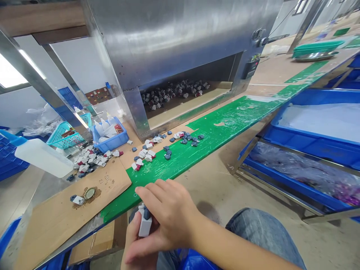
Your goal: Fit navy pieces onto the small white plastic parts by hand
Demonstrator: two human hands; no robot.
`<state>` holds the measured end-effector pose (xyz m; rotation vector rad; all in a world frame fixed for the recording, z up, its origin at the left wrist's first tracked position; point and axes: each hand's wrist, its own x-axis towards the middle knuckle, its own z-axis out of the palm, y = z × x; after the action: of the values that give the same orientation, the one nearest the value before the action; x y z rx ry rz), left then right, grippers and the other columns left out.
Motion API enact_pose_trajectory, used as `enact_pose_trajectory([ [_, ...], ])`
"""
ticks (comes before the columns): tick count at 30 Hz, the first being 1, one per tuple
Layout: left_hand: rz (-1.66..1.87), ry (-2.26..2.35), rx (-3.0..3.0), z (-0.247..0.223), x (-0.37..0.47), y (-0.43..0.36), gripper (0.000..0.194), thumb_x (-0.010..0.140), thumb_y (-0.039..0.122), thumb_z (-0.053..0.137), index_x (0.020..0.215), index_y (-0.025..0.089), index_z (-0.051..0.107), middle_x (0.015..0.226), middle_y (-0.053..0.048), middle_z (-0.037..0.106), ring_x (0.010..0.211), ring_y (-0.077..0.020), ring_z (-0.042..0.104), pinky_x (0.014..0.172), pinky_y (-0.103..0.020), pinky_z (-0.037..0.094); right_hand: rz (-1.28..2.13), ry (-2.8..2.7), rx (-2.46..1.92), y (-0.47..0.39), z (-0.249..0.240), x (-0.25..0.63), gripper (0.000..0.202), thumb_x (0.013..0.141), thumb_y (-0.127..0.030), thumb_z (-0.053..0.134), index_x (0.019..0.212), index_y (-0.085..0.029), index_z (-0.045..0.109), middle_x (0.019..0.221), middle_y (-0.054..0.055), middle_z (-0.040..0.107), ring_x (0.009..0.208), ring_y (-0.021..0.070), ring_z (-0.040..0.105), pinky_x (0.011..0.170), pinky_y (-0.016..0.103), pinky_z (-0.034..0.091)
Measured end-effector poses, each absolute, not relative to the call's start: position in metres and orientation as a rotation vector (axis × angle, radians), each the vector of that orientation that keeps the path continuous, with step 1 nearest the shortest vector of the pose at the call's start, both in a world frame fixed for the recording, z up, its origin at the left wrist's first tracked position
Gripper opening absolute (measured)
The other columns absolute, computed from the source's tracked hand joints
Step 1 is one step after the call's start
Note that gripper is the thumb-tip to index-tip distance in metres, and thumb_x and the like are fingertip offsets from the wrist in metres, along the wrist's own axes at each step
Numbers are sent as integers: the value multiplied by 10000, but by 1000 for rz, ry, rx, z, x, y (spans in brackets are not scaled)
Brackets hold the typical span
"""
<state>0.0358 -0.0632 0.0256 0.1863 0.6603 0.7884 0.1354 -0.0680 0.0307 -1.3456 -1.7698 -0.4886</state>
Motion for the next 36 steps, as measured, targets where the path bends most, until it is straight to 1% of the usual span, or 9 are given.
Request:
enact_pose_trajectory([
  [7, 791, 648, 224, 24, 39, -68, 348, 399, 401, 842, 528, 181, 605, 540, 47, 559, 711, -156, 597, 678, -202, 448, -520, -1738, -1281, -67, 26, 138, 696, 676, -793, 377, 816, -133, 544, 604, 40, 567, 551, 172, 532, 516, 303, 357],
  [12, 714, 568, 289, 12, 38, -59, 381, 498, 502, 777, 697, 188, 697, 718, 0, 660, 784, -156, 587, 722, -201, 440, -536, -1700, -1244, -65, 25, 139, 632, 739, -752, 348, 620, -148, 492, 469, 12, 485, 421, 126, 418, 438, 290, 248],
  [15, 689, 480, 440, 9, 31, -46, 595, 613, 664, 599, 879, 140, 697, 927, -100, 668, 930, -209, 572, 798, -246, 434, -521, -1644, -1247, -71, 33, 146, 618, 768, -736, 311, 660, -155, 493, 481, 12, 495, 425, 125, 429, 439, 291, 268],
  [19, 689, 219, 288, 20, 18, -35, 759, 742, 728, 261, 1130, 166, 593, 1265, -124, 494, 1230, -241, 383, 974, -350, 357, -488, -1544, -1278, -86, 46, 161, 534, 816, -679, 292, 723, -187, 478, 519, 14, 506, 469, 137, 478, 454, 288, 335],
  [21, 630, 52, 203, 26, 14, -34, 832, 758, 726, 97, 1175, 169, 553, 1305, -121, 441, 1236, -233, 378, 979, -384, 356, -487, -1500, -1303, -92, 48, 167, 502, 828, -660, 283, 722, -208, 473, 516, 16, 498, 460, 147, 478, 430, 291, 338],
  [24, 611, -95, 220, 29, 14, -36, 901, 737, 737, 6, 1199, 169, 531, 1322, -111, 417, 1244, -226, 366, 981, -375, 359, -452, -1403, -1373, -95, 47, 172, 502, 817, -675, 262, 700, -236, 475, 492, 17, 480, 398, 155, 439, 383, 304, 313],
  [28, 625, -129, 313, 22, 19, -39, 838, 759, 721, 69, 1232, 178, 499, 1346, -103, 393, 1281, -222, 298, 1040, -339, 279, -428, -1480, -1366, -96, 44, 170, 493, 831, -662, 238, 708, -241, 464, 475, 7, 451, 373, 152, 413, 363, 304, 307],
  [33, 925, 84, 648, 9, 29, -51, 652, 734, 654, 444, 1180, 192, 554, 1306, -77, 460, 1289, -221, 284, 1053, -273, 250, -350, -1603, -1295, -94, 37, 148, 525, 840, -657, 220, 692, -207, 445, 485, -20, 438, 403, 117, 398, 404, 278, 280],
  [36, 1098, 197, 744, 10, 36, -65, 648, 768, 679, 343, 1117, 197, 601, 1238, -54, 532, 1227, -217, 382, 1026, -245, 284, -248, -1583, -1269, -91, 32, 130, 468, 893, -562, 275, 657, -187, 425, 492, -30, 426, 434, 103, 394, 446, 270, 281],
])
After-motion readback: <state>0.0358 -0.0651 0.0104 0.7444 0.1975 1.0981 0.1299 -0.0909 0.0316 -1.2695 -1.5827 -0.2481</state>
